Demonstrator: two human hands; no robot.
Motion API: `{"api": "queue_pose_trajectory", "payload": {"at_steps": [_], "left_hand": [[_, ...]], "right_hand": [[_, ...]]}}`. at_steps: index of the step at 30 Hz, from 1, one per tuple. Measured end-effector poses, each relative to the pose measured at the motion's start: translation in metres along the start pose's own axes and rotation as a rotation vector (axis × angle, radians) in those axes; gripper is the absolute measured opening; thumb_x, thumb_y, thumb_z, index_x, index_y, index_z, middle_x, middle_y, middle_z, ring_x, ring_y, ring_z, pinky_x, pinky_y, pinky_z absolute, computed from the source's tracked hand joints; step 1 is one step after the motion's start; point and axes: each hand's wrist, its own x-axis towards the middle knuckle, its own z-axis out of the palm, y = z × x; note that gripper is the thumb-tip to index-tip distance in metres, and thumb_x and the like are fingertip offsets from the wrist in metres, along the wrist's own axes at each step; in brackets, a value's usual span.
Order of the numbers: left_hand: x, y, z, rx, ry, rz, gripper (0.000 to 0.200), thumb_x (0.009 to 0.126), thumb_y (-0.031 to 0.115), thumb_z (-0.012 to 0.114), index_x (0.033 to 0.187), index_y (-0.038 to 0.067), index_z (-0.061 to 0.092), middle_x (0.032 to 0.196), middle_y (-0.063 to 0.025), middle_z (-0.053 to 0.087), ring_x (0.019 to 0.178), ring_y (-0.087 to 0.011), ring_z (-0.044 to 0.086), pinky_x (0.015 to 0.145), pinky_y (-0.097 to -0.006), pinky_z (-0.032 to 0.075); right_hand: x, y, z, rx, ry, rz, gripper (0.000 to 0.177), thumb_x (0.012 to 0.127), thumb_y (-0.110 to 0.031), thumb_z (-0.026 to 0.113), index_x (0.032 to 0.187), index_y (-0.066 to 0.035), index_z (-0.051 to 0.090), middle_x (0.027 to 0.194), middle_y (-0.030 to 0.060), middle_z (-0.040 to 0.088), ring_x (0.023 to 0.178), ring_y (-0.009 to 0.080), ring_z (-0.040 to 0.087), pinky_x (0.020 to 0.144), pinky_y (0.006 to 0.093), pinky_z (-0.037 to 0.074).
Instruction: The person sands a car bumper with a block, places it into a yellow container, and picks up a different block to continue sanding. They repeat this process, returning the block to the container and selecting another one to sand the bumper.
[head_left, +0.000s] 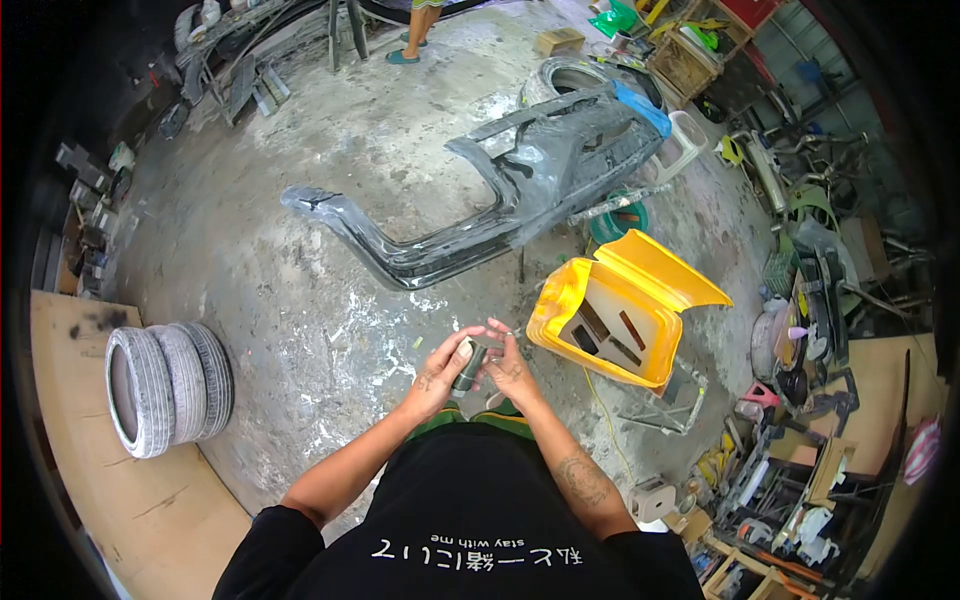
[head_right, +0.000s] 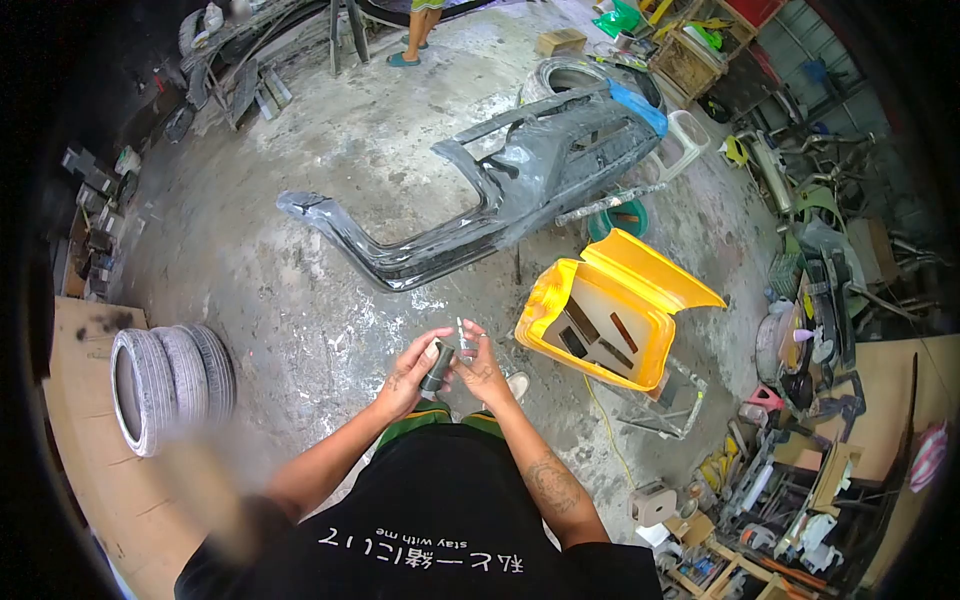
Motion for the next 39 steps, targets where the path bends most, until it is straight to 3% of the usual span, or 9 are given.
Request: {"api": "queue_pose_trajectory", "payload": {"at_steps": [4,11,17,21,29,31,33,34,39], "left_hand": [[-0.004,-0.001,-0.004,0.111,0.025,-0.049,0.044,0.107,0.035,0.048,0.145,0.012,0.048,0.107,-0.0081,0.067,0.074,-0.0126,0.061,0.066,-0.0293,0.054],[0.012,-0.021,-0.012,0.088,-0.025,-0.167,0.042,0.106,0.035,0.051,0.142,0.014,0.049,0.120,-0.0085,0.060,0.091,-0.0130,0.060,0.067,-0.0290,0.054],[0.043,-0.074,-0.046,0.312,0.321,-0.115,0.058,0.098,0.041,0.064,0.142,0.007,0.047,0.131,-0.0140,0.057,0.121,-0.0196,0.053,0.103,-0.0338,0.041],[0.034,-0.079,-0.069,0.468,0.524,-0.069,0.049,0.100,0.041,0.062,0.133,0.006,0.056,0.108,-0.0038,0.060,0.090,-0.0103,0.053,0.078,-0.0255,0.044],[0.004,-0.071,-0.076,0.543,0.742,-0.212,0.060,0.097,0.048,0.063,0.125,-0.005,0.059,0.107,-0.0078,0.063,0.094,-0.0137,0.056,0.082,-0.0291,0.047],[-0.005,-0.088,-0.082,0.542,0.808,-0.184,0.083,0.097,0.051,0.062,0.146,-0.011,0.038,0.132,-0.0202,0.058,0.118,-0.0240,0.056,0.103,-0.0327,0.042],[-0.010,-0.089,-0.073,0.599,0.846,-0.265,0.066,0.099,0.049,0.059,0.139,-0.002,0.049,0.129,-0.0106,0.058,0.117,-0.0203,0.054,0.100,-0.0338,0.044],[-0.013,-0.103,-0.095,0.517,0.760,-0.290,0.088,0.096,0.051,0.063,0.150,-0.011,0.031,0.146,-0.0205,0.048,0.130,-0.0256,0.049,0.111,-0.0354,0.036],[-0.017,-0.102,-0.079,0.566,0.695,-0.235,0.072,0.098,0.049,0.061,0.142,-0.006,0.045,0.116,-0.0082,0.059,0.105,-0.0165,0.052,0.097,-0.0294,0.042]], "right_hand": [[0.001,0.023,0.003,-0.104,0.070,-0.064,0.103,0.076,-0.058,0.081,0.150,-0.007,0.032,0.142,0.0155,0.041,0.121,0.0272,0.052,0.099,0.0382,0.048],[-0.003,0.026,-0.022,-0.245,0.196,0.086,0.089,0.077,-0.048,0.085,0.142,-0.004,0.044,0.135,0.0156,0.047,0.113,0.0241,0.057,0.092,0.0370,0.052],[0.017,0.036,-0.146,-0.171,0.515,-0.028,0.036,0.083,-0.032,0.083,0.098,-0.002,0.071,0.083,0.0060,0.070,0.077,0.0163,0.065,0.076,0.0327,0.054],[0.038,0.063,-0.240,-0.508,0.604,0.208,0.040,0.091,-0.041,0.074,0.096,-0.001,0.070,0.080,0.0048,0.070,0.073,0.0116,0.063,0.070,0.0272,0.052],[0.080,0.177,-0.296,-0.118,0.287,0.619,0.050,0.089,-0.051,0.068,0.085,-0.002,0.074,0.081,0.0152,0.074,0.073,0.0241,0.071,0.071,0.0377,0.056],[0.080,0.192,-0.294,-0.745,0.272,0.521,0.059,0.089,-0.057,0.063,0.097,0.000,0.075,0.097,0.0219,0.074,0.087,0.0362,0.071,0.077,0.0474,0.055],[0.086,0.193,-0.289,-0.721,0.163,0.584,0.059,0.086,-0.058,0.062,0.096,-0.002,0.076,0.102,0.0253,0.072,0.096,0.0434,0.068,0.085,0.0518,0.053],[0.087,0.207,-0.285,-0.773,0.190,0.513,0.051,0.084,-0.047,0.064,0.098,0.002,0.074,0.102,0.0288,0.070,0.097,0.0429,0.069,0.087,0.0504,0.053],[0.083,0.230,-0.280,-0.632,0.364,0.503,0.044,0.079,-0.032,0.065,0.096,0.008,0.072,0.100,0.0335,0.067,0.099,0.0439,0.068,0.090,0.0492,0.054]]}}
